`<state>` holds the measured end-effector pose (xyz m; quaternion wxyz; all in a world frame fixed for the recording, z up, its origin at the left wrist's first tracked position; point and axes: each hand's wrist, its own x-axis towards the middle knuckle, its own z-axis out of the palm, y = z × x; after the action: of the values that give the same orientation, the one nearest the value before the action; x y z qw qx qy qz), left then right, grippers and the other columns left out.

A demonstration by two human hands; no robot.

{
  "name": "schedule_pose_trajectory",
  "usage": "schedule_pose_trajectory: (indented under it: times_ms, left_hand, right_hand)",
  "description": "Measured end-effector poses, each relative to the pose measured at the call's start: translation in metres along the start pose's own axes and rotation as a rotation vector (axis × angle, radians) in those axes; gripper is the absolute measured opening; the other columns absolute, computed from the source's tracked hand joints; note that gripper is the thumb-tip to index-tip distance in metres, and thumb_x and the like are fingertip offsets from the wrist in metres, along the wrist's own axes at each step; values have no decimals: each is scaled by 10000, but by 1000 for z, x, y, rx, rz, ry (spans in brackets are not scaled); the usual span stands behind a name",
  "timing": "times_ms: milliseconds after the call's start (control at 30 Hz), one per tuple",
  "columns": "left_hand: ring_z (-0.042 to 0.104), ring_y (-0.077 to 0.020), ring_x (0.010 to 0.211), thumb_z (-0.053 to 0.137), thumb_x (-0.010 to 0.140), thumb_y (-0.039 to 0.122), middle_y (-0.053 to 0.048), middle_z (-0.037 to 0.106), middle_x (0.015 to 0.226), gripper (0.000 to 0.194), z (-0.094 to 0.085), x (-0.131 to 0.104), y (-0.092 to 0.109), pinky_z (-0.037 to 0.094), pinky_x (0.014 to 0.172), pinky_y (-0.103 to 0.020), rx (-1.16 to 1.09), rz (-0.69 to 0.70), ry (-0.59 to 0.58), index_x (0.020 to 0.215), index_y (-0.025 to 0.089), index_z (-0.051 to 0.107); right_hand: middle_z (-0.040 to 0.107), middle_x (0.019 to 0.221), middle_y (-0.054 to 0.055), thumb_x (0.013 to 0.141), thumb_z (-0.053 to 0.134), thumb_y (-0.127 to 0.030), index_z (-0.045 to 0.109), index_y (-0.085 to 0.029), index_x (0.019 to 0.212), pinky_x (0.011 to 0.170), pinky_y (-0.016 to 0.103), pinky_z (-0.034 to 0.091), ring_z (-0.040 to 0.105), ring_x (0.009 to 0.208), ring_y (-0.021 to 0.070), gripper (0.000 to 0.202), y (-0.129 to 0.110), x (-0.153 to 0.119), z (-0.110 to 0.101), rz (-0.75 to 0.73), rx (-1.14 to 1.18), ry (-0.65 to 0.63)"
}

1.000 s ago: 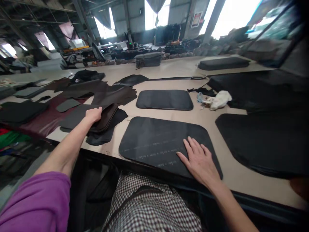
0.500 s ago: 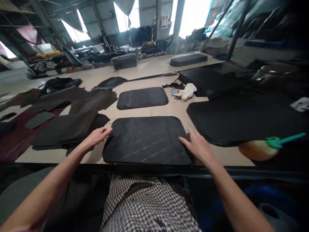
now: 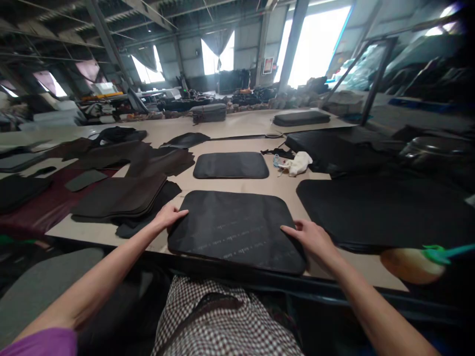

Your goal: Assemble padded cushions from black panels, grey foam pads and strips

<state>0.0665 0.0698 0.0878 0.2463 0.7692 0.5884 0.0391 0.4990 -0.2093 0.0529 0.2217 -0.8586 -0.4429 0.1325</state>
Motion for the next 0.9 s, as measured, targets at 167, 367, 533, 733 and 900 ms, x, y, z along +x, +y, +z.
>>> schedule_pose_trajectory:
  times_ms: [167, 367, 533, 733, 900]
  left_hand:
    - [744, -344, 862, 809, 666, 681, -106, 722, 711, 496, -3, 11, 8, 514, 729, -352, -51, -17, 0, 696, 197, 705]
    - [752, -350, 869, 900, 599, 596, -126, 739, 765, 505, -3, 17, 10, 547, 730, -368, -192, -24, 0, 820, 175, 732]
    - [750, -320, 806, 940, 558, 546, -88, 738, 748, 504, -6, 13, 12, 554, 681, -356, -292, 12, 11, 845, 187, 735]
    - [746, -333, 800, 956, 549, 511, -96, 727, 723, 484, -6, 9, 15, 556, 648, -358, -355, 12, -11, 826, 179, 740]
    - [737, -325, 765, 940, 564, 527, -86, 708, 669, 479, -4, 8, 12, 542, 614, -342, -423, 49, -69, 806, 168, 734]
  right_hand:
    - [634, 583, 56, 722, 828, -596, 605, -225, 618, 544, 276, 432, 689, 661, 268, 445, 1, 16, -1, 95, 168, -97]
    - [549, 456, 43, 574, 956, -394, 529, -233, 516, 431, 267, 423, 629, 508, 238, 460, -6, 30, -4, 246, 484, -265]
    - [648, 543, 101, 519, 956, -264, 528, -226, 493, 472, 279, 538, 674, 534, 254, 431, -21, 27, -6, 265, 611, -312]
    - [694, 601, 104, 498, 936, -197, 566, -209, 542, 492, 274, 573, 695, 557, 256, 373, -24, 23, -5, 300, 709, -310]
    - [677, 578, 66, 526, 952, -222, 555, -218, 589, 471, 254, 554, 700, 580, 254, 402, -23, 16, -4, 315, 750, -276]
